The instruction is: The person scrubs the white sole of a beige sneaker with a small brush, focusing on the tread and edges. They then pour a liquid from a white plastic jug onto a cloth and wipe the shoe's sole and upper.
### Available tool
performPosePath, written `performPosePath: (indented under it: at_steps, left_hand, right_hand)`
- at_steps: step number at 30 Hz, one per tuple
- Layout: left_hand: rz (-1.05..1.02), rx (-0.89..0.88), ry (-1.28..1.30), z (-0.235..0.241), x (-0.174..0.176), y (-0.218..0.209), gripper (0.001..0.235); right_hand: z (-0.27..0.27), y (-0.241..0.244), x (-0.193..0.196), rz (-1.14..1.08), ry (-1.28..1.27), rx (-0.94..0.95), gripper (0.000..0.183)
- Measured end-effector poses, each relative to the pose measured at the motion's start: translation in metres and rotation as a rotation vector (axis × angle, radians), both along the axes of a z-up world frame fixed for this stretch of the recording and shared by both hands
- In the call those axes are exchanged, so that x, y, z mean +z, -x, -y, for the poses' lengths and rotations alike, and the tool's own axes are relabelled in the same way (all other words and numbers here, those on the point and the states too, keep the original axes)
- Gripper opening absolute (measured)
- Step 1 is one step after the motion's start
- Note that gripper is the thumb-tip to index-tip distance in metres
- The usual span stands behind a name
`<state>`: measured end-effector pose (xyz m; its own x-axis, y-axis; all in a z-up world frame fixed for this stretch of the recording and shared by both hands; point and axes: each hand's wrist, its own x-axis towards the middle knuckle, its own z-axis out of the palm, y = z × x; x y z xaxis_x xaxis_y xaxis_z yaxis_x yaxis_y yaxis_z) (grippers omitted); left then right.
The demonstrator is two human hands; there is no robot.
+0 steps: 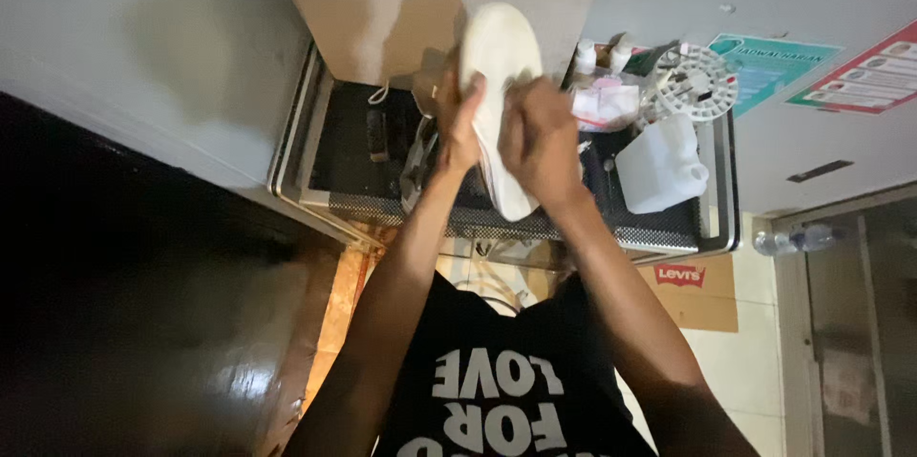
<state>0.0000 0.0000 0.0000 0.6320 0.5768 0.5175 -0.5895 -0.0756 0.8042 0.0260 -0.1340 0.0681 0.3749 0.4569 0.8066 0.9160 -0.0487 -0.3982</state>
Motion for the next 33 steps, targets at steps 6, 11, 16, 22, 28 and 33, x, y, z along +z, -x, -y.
performPosePath:
  at_steps: [6, 11, 16, 22, 28, 33]
  left_hand:
    - [-0.044, -0.034, -0.114, 0.012, 0.046, 0.027, 0.064]
    - [0.03, -0.028, -0.032, 0.012, 0.043, 0.022, 0.062]
    - [-0.017, 0.002, 0.0, 0.005, 0.032, 0.023, 0.059]
    - [-0.001, -0.079, 0.045, 0.012, 0.023, 0.016, 0.058]
    - [-0.129, -0.001, 0.345, -0.016, -0.014, 0.0, 0.059]
    - [-0.111, 0.111, 0.333, -0.007, -0.025, 0.0, 0.06]
  right_hand:
    - [-0.001, -0.005, 0.016, -0.012, -0.044, -0.025, 0.007]
    - [-0.007, -0.001, 0.018, 0.083, -0.023, -0.054, 0.007]
    - [-0.012, 0.002, 0.023, 0.121, 0.036, -0.029, 0.004]
    - [-0.011, 0.001, 0.02, -0.102, -0.089, -0.075, 0.007]
    - [0.002, 0.022, 0.001, 0.015, 0.113, 0.003, 0.029]
    - [0.0, 0.005, -0.004, 0.05, 0.19, 0.041, 0.029]
